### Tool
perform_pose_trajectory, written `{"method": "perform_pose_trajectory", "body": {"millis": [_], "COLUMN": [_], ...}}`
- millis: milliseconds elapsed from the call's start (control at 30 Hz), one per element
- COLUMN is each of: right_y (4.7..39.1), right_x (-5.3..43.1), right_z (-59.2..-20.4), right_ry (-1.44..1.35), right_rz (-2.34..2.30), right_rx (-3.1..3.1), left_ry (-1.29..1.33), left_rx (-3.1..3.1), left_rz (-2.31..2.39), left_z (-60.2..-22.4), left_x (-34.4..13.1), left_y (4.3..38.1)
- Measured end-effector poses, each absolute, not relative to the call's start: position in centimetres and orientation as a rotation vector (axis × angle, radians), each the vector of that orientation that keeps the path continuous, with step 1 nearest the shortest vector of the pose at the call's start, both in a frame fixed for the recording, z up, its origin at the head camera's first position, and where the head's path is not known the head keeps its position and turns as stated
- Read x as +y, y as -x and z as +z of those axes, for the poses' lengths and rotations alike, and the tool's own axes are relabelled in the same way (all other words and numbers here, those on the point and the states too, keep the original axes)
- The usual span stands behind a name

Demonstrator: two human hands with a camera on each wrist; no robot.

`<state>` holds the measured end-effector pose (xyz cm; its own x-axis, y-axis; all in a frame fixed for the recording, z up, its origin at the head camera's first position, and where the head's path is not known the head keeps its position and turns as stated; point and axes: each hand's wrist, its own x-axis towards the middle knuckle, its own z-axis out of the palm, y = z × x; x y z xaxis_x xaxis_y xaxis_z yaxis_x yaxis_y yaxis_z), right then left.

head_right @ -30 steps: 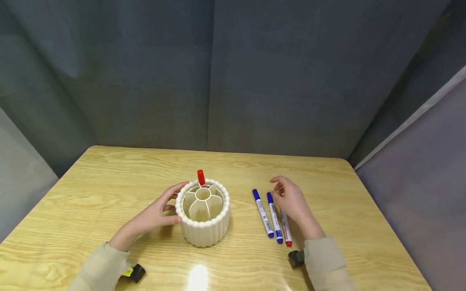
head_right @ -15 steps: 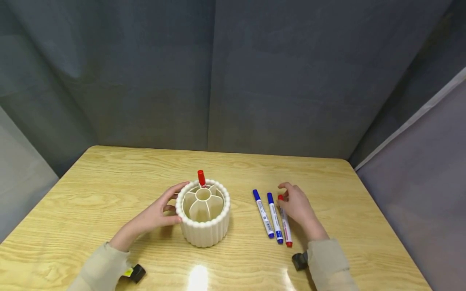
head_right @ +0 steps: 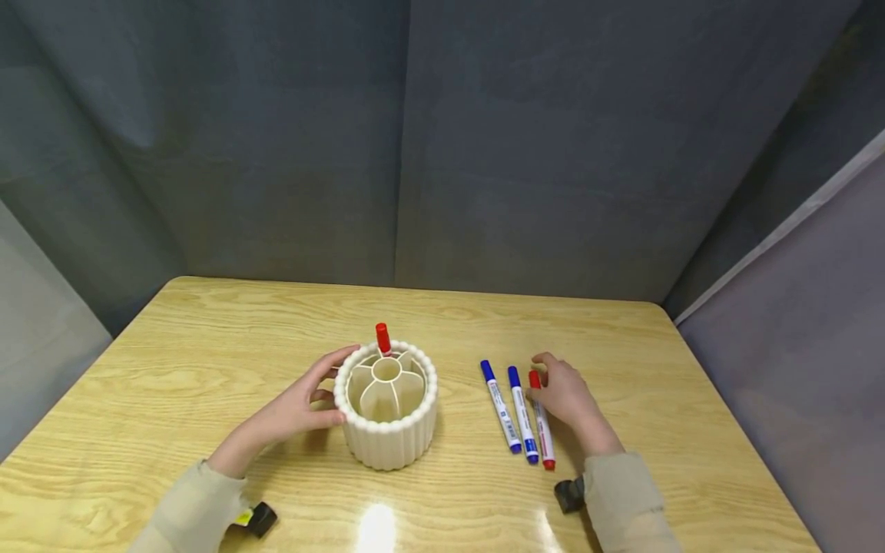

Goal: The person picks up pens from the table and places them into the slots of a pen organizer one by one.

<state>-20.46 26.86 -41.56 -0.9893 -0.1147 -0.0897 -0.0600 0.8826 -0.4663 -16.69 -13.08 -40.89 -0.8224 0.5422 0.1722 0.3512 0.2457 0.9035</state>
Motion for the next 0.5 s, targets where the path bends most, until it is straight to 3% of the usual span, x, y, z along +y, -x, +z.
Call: {"method": "perform_pose_trajectory", "body": {"millis": [500], "right_y": [20.38], "right_x": [26.88], "right_z": [-41.06], "right_ry": [0.113], "right_rz": [-0.727], "right_rx": [2.887], "left_ry": [-0.858], "left_rx": [2.328], "left_rz": [1.633], "left_z": [-40.93], "left_x": [-13.10], "left_y": [16.71]}}
